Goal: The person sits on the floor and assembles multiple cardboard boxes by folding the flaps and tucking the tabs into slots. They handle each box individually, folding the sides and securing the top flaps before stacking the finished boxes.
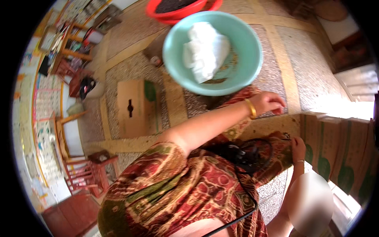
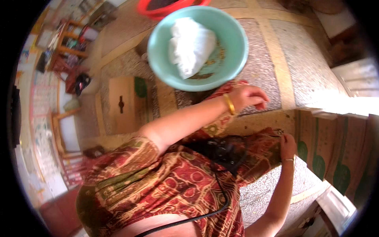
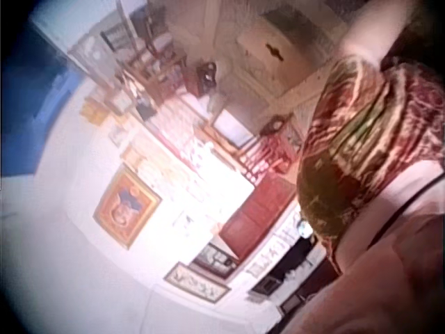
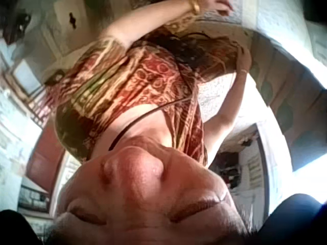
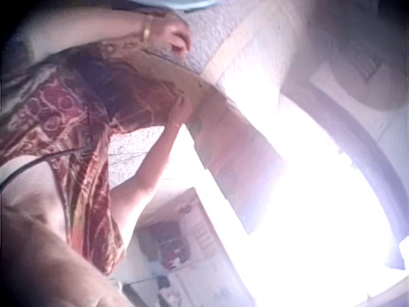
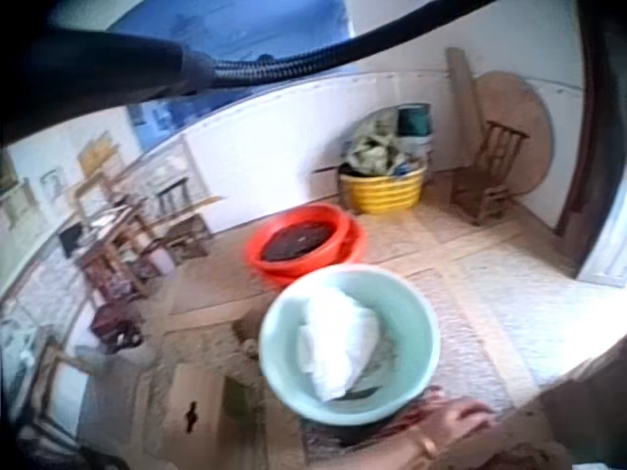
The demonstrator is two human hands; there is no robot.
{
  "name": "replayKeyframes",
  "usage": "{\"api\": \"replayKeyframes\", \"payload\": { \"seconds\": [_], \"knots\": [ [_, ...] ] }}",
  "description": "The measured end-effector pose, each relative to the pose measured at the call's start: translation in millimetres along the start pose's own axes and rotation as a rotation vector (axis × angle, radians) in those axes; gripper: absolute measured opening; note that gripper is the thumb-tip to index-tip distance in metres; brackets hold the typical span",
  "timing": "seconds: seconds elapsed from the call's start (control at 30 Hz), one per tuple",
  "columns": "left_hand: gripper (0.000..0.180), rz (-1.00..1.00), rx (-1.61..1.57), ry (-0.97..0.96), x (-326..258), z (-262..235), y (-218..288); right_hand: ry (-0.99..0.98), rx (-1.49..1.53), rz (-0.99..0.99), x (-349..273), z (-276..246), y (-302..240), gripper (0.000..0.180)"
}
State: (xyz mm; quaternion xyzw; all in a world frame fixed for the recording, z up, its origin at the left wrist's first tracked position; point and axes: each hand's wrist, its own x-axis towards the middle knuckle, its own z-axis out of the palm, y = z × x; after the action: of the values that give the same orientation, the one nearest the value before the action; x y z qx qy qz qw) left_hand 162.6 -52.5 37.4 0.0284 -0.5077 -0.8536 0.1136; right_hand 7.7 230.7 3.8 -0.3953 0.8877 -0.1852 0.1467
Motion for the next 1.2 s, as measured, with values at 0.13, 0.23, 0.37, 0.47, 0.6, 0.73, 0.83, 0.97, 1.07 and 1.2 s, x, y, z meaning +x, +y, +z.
{"api": "replayKeyframes", "payload": {
  "seconds": [0.13, 0.23, 0.37, 0.47, 0.6, 0.73, 0.83, 0.97, 1.07, 1.2],
  "knots": [
    [0.017, -0.005, -0.075, 0.037, -26, -3, 10, -0.055, -0.071, 0.067, -5, -8, -17, 0.022],
    [0.019, 0.086, -0.049, 0.029, -57, -24, 19, -0.050, -0.155, 0.045, 3, -9, -12, 0.023],
    [0.020, 0.122, 0.504, 0.279, -148, -57, 52, -0.037, -0.179, 0.028, 20, 1, 16, 0.023],
    [0.018, 0.028, 0.811, 0.783, -235, -116, 59, -0.039, -0.176, 0.054, 21, 3, 23, 0.023],
    [0.043, -0.092, 1.401, 1.539, -421, -209, 31, -0.058, -0.159, 0.061, 21, 9, 30, 0.022],
    [0.075, -0.646, 1.485, 2.020, -504, -183, 6, -0.056, -0.200, 0.104, 18, 1, 60, 0.024],
    [0.078, -0.653, 0.760, 2.440, -572, -186, -21, -0.086, -0.199, 0.184, 13, 2, 40, 0.025],
    [0.075, -0.477, -0.290, 2.286, -573, -186, -58, -0.034, -0.253, 0.088, 0, -7, 46, 0.025],
    [0.070, -0.347, -0.440, 2.130, -574, -200, -76, -0.031, -0.266, 0.141, -13, -12, 22, 0.026],
    [0.062, -0.132, -0.409, 1.926, -597, -259, -81, 0.027, -0.165, 0.189, -22, 6, 46, 0.027]
  ]
}}
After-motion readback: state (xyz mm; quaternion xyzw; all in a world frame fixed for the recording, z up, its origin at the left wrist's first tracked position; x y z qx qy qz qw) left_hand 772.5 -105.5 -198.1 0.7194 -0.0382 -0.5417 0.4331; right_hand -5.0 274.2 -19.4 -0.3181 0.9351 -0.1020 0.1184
